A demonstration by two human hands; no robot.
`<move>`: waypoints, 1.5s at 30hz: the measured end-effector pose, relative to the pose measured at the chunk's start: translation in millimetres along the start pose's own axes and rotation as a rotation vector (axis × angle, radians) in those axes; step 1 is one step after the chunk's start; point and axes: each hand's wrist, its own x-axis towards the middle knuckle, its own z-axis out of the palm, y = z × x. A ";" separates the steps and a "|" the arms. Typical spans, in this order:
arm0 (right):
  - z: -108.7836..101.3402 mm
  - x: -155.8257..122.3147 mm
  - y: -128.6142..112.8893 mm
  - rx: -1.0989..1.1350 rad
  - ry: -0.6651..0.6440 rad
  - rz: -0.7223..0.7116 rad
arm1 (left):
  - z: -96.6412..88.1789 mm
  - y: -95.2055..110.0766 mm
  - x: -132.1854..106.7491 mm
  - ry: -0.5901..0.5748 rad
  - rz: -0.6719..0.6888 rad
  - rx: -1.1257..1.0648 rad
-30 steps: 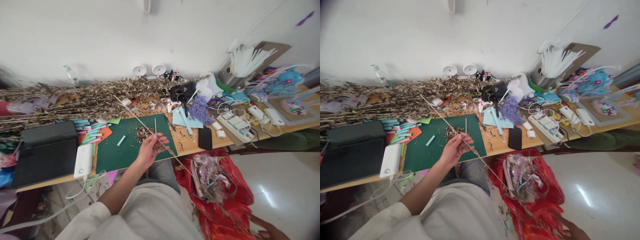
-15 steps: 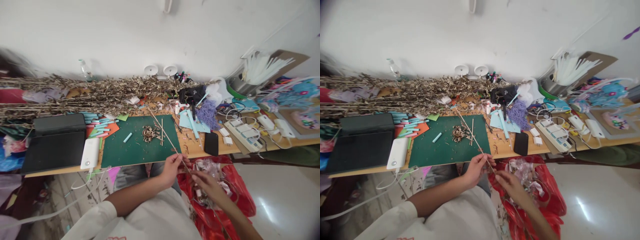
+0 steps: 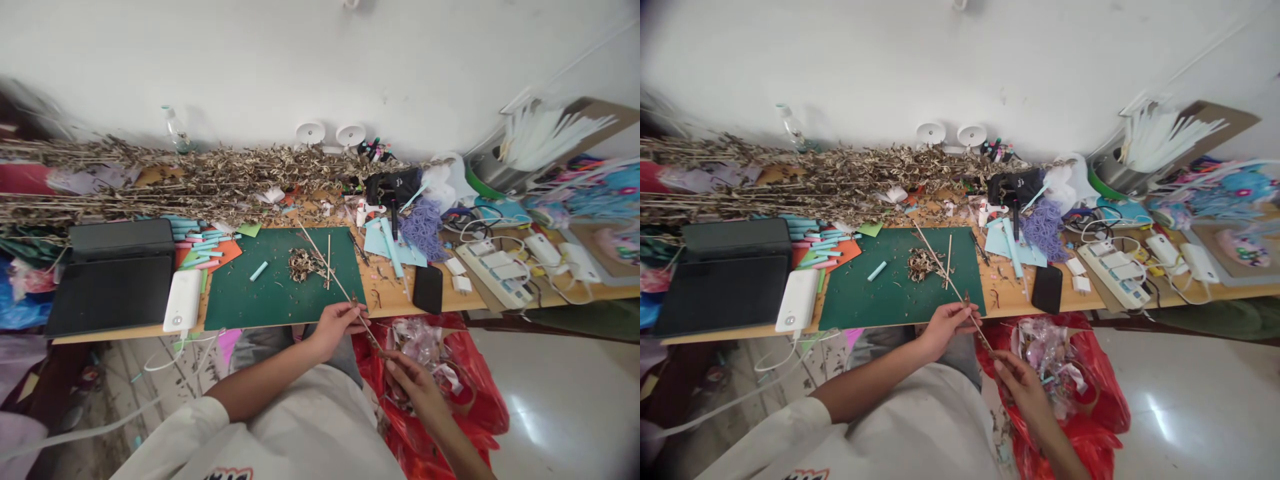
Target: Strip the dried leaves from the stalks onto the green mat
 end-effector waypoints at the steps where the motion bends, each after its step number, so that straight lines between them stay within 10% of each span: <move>1: -1.5 -1.1 1.7 0.010 0.005 -0.002 | -0.9 1.1 0.5 -0.001 -0.002 -0.001; 16: -4.7 -20.4 -17.4 -0.062 0.056 0.003 | -31.8 93.2 35.2 0.189 0.398 -0.063; 45: -0.1 -10.7 -1.0 -0.025 0.036 -0.050 | -35.1 54.1 37.0 0.097 0.199 0.242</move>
